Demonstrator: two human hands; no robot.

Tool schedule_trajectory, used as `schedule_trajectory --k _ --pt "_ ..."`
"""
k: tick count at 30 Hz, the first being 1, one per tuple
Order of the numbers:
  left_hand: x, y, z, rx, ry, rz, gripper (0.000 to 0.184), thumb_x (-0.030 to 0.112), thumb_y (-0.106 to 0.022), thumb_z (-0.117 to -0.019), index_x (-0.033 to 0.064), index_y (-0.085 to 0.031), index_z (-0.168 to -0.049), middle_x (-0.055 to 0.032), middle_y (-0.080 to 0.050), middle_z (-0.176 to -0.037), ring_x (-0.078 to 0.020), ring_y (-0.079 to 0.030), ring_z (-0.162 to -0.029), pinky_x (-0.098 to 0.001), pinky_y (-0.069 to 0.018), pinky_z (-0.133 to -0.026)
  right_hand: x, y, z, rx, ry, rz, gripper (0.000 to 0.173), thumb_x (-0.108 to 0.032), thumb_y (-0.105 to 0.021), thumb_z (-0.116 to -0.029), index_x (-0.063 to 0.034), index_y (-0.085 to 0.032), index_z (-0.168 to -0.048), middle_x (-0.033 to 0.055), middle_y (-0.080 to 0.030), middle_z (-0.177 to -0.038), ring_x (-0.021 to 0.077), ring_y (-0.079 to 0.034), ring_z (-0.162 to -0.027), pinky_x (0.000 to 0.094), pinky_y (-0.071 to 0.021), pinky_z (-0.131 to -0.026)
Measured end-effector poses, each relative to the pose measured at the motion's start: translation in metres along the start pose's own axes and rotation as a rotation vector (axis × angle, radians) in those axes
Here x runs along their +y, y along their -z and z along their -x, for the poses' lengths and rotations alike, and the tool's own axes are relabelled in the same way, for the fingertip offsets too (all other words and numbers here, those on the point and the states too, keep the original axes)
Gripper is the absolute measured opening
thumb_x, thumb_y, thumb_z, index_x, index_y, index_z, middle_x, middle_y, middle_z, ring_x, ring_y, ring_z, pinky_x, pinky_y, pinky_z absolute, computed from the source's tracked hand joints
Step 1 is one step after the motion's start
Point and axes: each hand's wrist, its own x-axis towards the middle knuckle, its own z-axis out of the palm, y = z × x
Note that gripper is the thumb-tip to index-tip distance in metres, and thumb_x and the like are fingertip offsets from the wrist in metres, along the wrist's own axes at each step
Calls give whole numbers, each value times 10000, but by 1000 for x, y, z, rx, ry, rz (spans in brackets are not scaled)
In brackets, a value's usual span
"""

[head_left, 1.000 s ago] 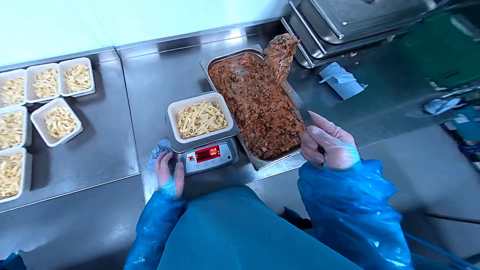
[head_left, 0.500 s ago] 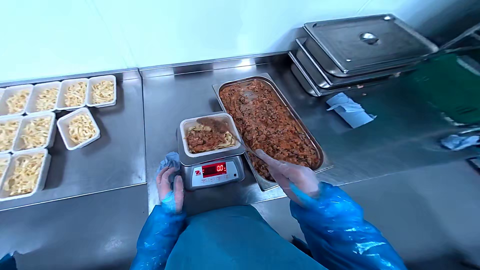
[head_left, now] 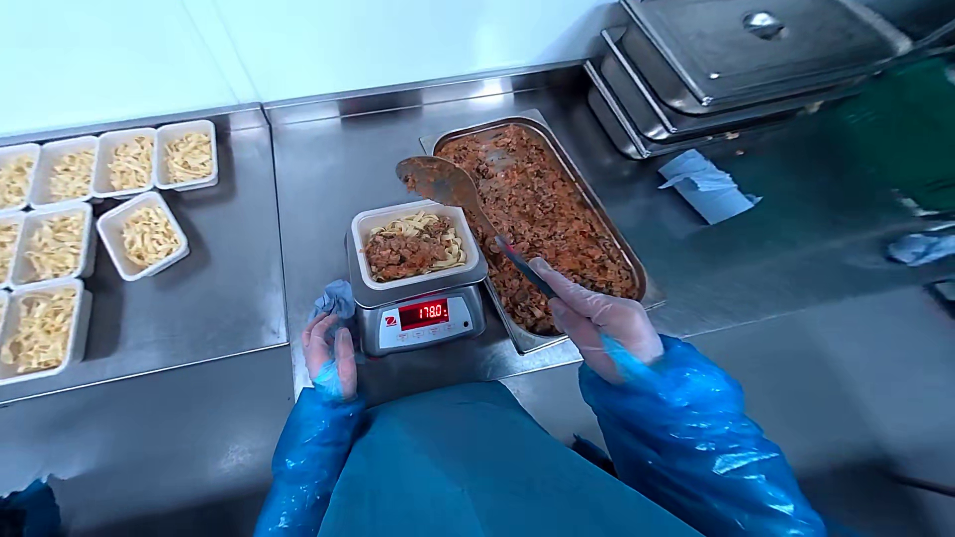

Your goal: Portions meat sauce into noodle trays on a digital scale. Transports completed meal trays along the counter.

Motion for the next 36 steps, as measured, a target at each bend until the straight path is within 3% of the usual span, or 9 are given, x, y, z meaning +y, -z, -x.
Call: schedule_trajectory --k 3,9,13,17,19,23,31,33,36 --pt "-4 0 -1 3 -33 -9 368 246 -552 -960 28 -658 -1238 -178 -552 -1411 -233 -571 -1246 -368 -537 -953 1 0 -1 -16 47 22 468 -130 -505 -1014 -210 -586 -1468 99 -745 -1198 125 -727 -894 296 -580 -796" --pt "-3 -3 -3 19 -33 -32 354 239 -540 -961 38 -669 -1223 -179 -559 -1411 -252 -557 -1266 -389 -519 -971 8 2 -3 -77 85 19 491 -127 -485 -1001 -223 -579 -1473 105 -765 -1039 114 -699 -795 298 -576 -729" --pt "6 1 -5 -34 -26 -76 380 222 -530 -952 2 -662 -1232 -216 -542 -1414 -300 -545 -1275 -434 -511 -984 30 -5 -4 -165 133 189 469 -161 -487 -1020 -282 -599 -1460 115 -750 -885 284 -725 -712 528 -588 -609" --pt "3 -2 -6 -7 -60 -48 389 216 -548 -936 -39 -659 -1207 -252 -559 -1384 -303 -554 -1276 -421 -522 -980 31 18 -14 -66 -24 144 502 -131 -487 -1018 -285 -563 -1489 106 -773 -989 229 -722 -733 478 -592 -676" --pt "1 -5 -8 19 -57 -45 399 205 -541 -926 -60 -650 -1204 -272 -558 -1370 -313 -559 -1258 -433 -516 -972 41 25 -27 25 -141 190 491 -144 -498 -1028 -290 -560 -1492 158 -748 -865 318 -682 -640 575 -544 -602" --pt "8 -12 -9 20 -32 -60 385 182 -534 -921 -61 -654 -1195 -271 -567 -1346 -320 -570 -1229 -429 -515 -975 87 20 -81 -149 -534 363 495 -228 -397 -1103 -293 -392 -1593 269 -720 -1116 503 -692 -1006 702 -506 -873" --pt "12 -10 -15 30 -97 -54 382 213 -536 -927 -47 -674 -1170 -250 -593 -1336 -278 -607 -1177 -369 -545 -922 159 -39 -181 -253 -643 155 446 -220 -418 -1094 -211 -494 -1533 223 -644 -1344 411 -604 -1262 631 -446 -1067" --pt "4 -4 -15 53 -97 -39 384 216 -534 -928 -55 -671 -1163 -254 -593 -1328 -284 -600 -1181 -376 -541 -926 158 -46 -180 -131 -669 -170 363 -176 -472 -1091 -110 -595 -1426 163 -679 -1026 258 -620 -872 449 -507 -810" --pt "-14 5 -11 106 -132 -49 367 220 -542 -933 -45 -678 -1147 -249 -612 -1298 -280 -606 -1182 -374 -542 -933 159 -50 -172 68 -832 -772 286 -54 -478 -1055 -4 -587 -1314 -20 -493 -678 19 -410 -479 163 -348 -433"
